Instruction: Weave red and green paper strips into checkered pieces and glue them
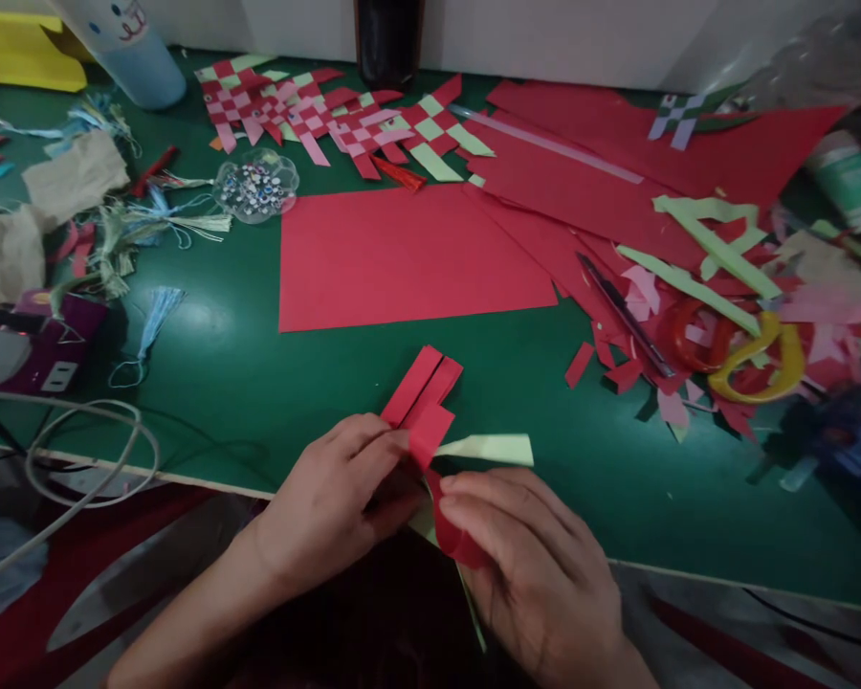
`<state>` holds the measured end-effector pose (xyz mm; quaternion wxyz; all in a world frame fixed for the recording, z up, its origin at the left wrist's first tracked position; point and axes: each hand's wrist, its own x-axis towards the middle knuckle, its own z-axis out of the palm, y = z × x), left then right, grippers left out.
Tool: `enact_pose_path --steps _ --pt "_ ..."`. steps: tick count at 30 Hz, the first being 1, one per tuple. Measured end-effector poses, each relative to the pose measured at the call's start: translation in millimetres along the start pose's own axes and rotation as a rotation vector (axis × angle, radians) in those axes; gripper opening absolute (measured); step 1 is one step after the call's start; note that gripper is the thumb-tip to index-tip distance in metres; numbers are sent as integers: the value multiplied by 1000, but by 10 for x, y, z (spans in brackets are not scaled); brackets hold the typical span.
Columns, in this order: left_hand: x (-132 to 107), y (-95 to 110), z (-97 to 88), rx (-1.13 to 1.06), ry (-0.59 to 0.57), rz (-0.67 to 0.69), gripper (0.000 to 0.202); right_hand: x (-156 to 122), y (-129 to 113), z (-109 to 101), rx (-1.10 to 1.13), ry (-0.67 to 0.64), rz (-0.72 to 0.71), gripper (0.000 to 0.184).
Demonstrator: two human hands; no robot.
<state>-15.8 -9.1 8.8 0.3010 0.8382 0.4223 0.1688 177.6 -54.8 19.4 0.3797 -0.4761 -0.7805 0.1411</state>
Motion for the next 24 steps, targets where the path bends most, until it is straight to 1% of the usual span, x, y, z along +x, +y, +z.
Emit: enact_pose_path --steps 2,5,8,11,13,15,19,21,24 --pt "3 -3 -4 -28 -19 16 22 -8 -34 -9 -107 26 -27 19" --pt "2 -1 -13 -47 -55 1 17 8 -90 -34 -261 92 -10 13" --pt "-4 -4 -13 -42 -54 -3 17 46 -110 -57 -346 118 -6 10" --pt "-6 -16 5 -47 -33 7 15 62 -68 -63 -243 23 3 13" --pt "-2 -18 14 -51 -24 0 14 55 -14 -54 -159 -18 65 12" --pt "4 -11 8 -51 -25 -13 16 44 47 -30 -164 -27 139 13" --pt "11 5 -19 -46 -20 2 21 50 151 61 -293 -31 222 27" --pt "11 6 -22 -33 -16 7 22 68 188 111 -326 -4 237 39" --pt "10 5 -11 -8 -4 -21 30 84 232 153 -371 20 247 59"
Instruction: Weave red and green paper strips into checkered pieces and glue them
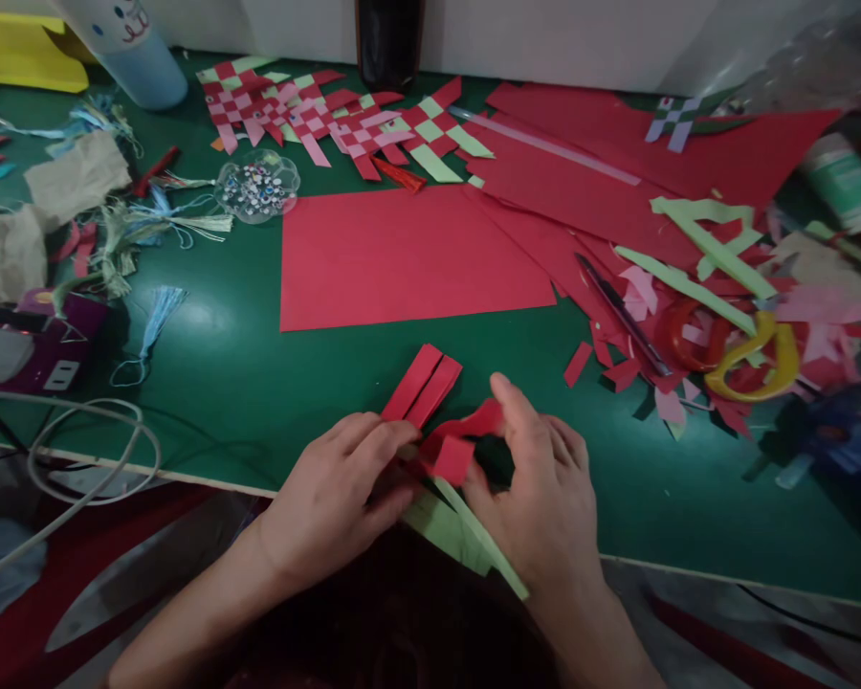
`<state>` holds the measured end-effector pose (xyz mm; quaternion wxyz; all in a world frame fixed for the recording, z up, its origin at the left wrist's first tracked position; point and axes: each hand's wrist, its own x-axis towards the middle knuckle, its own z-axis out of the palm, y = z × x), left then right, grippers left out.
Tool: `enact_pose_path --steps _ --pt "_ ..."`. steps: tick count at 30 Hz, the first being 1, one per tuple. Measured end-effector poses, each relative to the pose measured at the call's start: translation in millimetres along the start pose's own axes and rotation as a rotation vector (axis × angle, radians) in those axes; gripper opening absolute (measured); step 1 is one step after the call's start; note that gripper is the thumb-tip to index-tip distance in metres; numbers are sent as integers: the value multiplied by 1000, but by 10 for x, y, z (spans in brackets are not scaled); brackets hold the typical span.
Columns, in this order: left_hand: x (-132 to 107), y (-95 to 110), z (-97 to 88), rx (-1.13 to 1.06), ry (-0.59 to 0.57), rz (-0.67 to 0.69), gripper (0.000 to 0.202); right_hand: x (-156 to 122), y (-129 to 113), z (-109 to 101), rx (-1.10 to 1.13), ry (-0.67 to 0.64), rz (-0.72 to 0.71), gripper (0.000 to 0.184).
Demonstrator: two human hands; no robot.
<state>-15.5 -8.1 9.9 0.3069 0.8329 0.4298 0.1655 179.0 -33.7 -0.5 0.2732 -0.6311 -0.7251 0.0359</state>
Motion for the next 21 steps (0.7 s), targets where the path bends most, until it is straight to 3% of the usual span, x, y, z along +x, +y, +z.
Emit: enact_pose_path --steps 5,7,11,18,21 --pt "-3 -1 22 14 -6 3 19 -39 88 -54 56 -29 132 83" --pt "-7 -8 32 9 -19 15 17 -79 138 -117 88 -43 119 70" --pt "-11 -21 35 13 -5 30 16 -183 226 -253 125 -60 33 23" --pt "-27 -21 -68 30 -109 66 62 -346 200 -412 142 -308 -87 29" --pt "-46 -36 -107 33 -152 88 76 -347 160 -404 97 -259 -106 24"
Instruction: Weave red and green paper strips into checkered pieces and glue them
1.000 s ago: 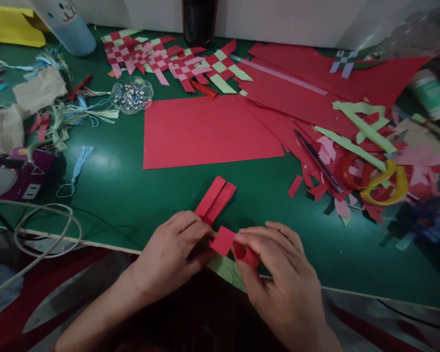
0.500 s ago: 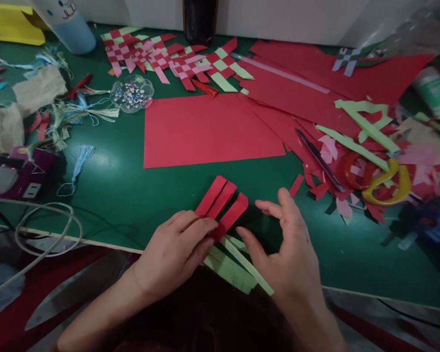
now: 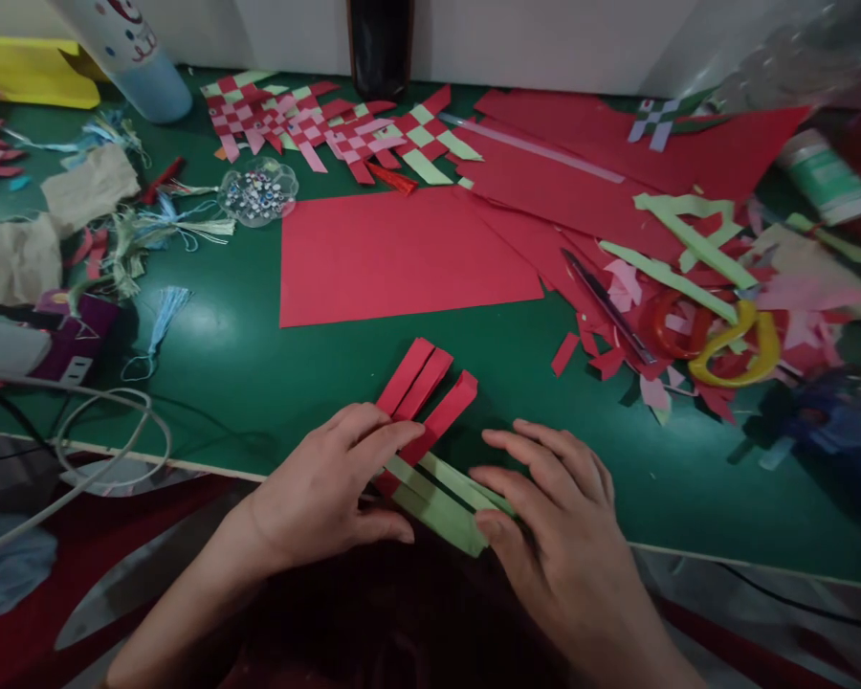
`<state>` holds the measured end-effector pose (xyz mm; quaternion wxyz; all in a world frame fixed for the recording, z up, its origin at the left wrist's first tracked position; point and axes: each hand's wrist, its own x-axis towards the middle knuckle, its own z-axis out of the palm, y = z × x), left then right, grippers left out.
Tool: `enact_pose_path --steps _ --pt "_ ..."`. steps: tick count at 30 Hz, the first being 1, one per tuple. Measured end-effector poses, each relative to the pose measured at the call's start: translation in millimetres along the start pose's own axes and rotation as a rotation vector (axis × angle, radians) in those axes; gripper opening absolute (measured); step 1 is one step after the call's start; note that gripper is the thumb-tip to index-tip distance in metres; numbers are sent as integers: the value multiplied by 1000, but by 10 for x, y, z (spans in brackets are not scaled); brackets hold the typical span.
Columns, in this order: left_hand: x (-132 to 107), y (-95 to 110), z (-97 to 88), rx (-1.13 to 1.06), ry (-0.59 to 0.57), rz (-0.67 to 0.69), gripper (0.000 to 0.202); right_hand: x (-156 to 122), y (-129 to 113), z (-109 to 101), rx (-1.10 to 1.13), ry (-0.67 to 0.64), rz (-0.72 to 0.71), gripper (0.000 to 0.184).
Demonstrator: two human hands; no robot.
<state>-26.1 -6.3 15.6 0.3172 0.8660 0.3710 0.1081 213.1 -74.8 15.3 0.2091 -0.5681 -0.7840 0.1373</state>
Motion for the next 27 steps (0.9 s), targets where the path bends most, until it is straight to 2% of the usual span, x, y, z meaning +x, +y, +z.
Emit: enact_pose_path --steps 3,9,16,18,20,23,27 --pt "-14 -16 -12 -14 -15 12 69 55 -55 64 -77 95 13 24" --pt "-13 -27 30 -5 15 7 54 92 -223 206 -73 80 -4 20" --pt "-20 -7 10 -3 63 40 49 27 -300 201 -85 158 -79 28" --pt "-65 -3 -6 -34 119 91 44 13 -319 225 -90 163 -131 29" --pt "-134 -4 -2 -30 229 147 31 -5 -328 265 -104 145 -176 30" --pt "-234 -20 46 78 385 170 14 -33 -303 333 -148 113 -216 30" --pt "-276 -61 138 253 418 161 19 -52 -240 393 -200 103 -247 31"
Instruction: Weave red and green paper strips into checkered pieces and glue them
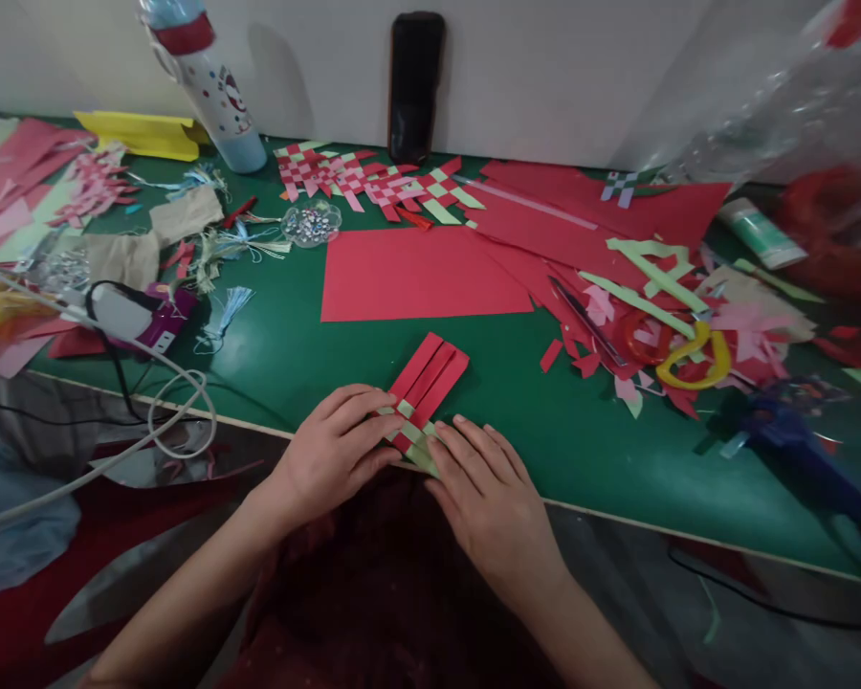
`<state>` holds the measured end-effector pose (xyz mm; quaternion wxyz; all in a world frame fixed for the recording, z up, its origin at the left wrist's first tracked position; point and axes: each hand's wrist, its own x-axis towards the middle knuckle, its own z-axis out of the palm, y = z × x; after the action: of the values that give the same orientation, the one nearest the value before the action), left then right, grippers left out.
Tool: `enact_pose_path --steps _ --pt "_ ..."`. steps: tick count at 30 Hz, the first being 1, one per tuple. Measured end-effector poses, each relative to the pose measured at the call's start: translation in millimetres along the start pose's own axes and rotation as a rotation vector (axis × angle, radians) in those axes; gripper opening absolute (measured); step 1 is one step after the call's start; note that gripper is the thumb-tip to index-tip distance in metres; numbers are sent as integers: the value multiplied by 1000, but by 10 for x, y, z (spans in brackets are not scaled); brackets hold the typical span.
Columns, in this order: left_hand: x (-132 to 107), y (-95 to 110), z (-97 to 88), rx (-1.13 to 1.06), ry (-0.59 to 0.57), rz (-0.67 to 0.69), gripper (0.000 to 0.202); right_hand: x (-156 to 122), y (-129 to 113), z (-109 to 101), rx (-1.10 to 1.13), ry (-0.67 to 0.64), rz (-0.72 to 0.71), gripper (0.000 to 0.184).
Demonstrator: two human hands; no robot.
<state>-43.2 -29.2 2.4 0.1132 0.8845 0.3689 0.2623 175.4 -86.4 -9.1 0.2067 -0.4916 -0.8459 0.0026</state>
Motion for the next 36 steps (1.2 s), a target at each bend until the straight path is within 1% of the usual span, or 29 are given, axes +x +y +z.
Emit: enact_pose_path --steps 3,6,9,11,14,17,19,21,23,25,29,31,33,36 --pt "-4 -8 64 36 -13 50 23 -11 13 20 -10 1 -16 32" --pt "-7 4 104 48 -3 49 22 -24 9 29 -24 8 -22 33" --pt "-36 27 107 69 -8 57 23 -59 9 37 -60 33 -43 32" --pt "-62 39 93 70 -42 73 29 -93 17 36 -67 37 -70 32" --pt "-88 49 67 66 -124 71 45 -136 36 12 -44 64 -102 31" --pt "-71 54 40 54 -177 50 48 -146 77 -38 -13 129 -104 33" --pt "-30 52 14 -3 -178 36 47 -128 123 -82 -1 170 -72 34" --pt "37 45 -17 -97 -170 35 46 -96 181 -131 18 193 -15 34" --pt "133 33 -42 -174 -163 41 43 -56 240 -184 95 173 54 32" --pt "257 20 -48 -229 -154 36 43 -12 292 -244 233 118 145 30" --pt "559 -8 7 -393 -189 22 45 84 384 -383 536 -25 412 28" --pt "710 -18 46 -486 -202 7 36 133 442 -453 677 -75 528 28" --pt "845 -17 73 -624 -209 -40 25 176 511 -514 808 -92 625 29" --pt "1023 20 80 -788 -234 -153 24 212 624 -574 1039 -82 752 28"
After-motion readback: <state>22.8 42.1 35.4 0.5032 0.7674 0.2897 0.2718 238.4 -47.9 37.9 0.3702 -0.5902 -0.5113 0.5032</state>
